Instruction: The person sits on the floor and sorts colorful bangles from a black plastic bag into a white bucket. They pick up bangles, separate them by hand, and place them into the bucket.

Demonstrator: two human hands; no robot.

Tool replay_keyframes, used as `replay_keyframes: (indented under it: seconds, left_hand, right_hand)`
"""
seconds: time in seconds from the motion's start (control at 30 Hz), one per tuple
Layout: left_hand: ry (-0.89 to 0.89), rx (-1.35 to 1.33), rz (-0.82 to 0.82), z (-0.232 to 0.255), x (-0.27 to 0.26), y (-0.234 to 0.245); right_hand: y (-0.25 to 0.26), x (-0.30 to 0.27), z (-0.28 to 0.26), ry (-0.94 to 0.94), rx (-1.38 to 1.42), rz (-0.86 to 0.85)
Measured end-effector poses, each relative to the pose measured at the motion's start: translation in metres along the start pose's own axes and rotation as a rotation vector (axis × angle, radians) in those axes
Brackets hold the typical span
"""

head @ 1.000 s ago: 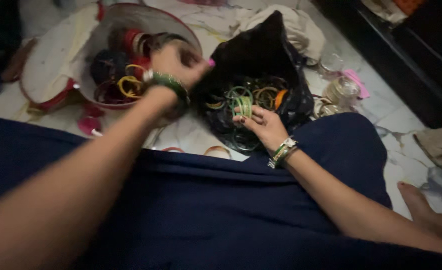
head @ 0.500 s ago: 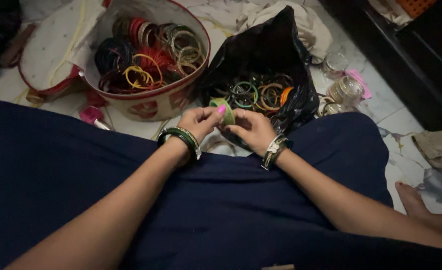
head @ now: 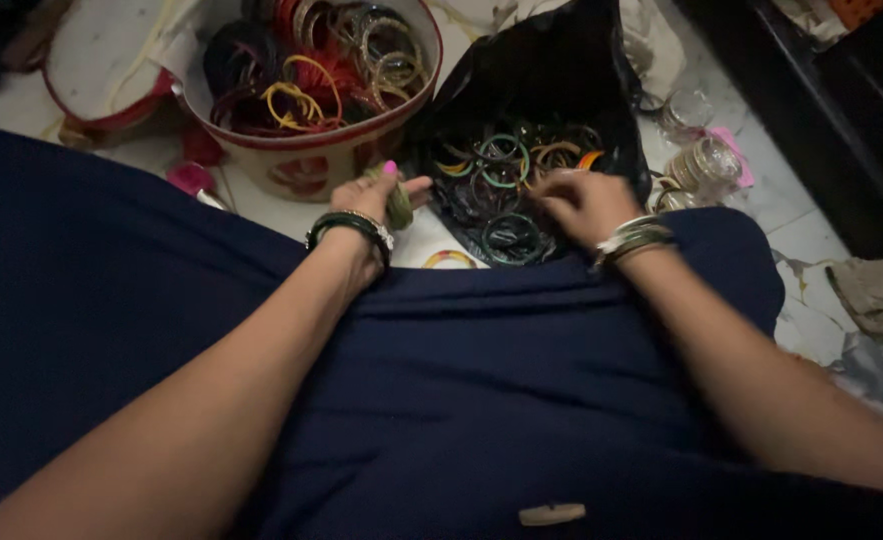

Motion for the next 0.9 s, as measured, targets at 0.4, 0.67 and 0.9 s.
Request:
replay_keyframes:
  seconds: [0.4,0.67,0.9]
  left_hand:
    - [-0.078,0.195,-0.070,-0.002,-0.001,-0.012]
    - [-0.094,0.189,-0.076,-0.002,-0.007,-0.010]
    - [-0.072,0.229,-0.125,0.001,-0.011,-0.016]
  right_hand:
    - [0.004,0.017,0.073,-0.428,-0.385,0.080]
    - [-0.022,0.039,0.114,-0.443,-0.313,0.195]
    - [0.023,-0.001,0.168,-0.548,0.331,0.454]
Point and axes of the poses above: each hand's wrist, its own x-axis towards the middle knuckle, its own y-axis out of the back of the hand, z = x × y, the point moved 3 cm from there along x, towards the middle knuckle, and after that the axes turned 8 degrees about z, right-handed, at the moved point
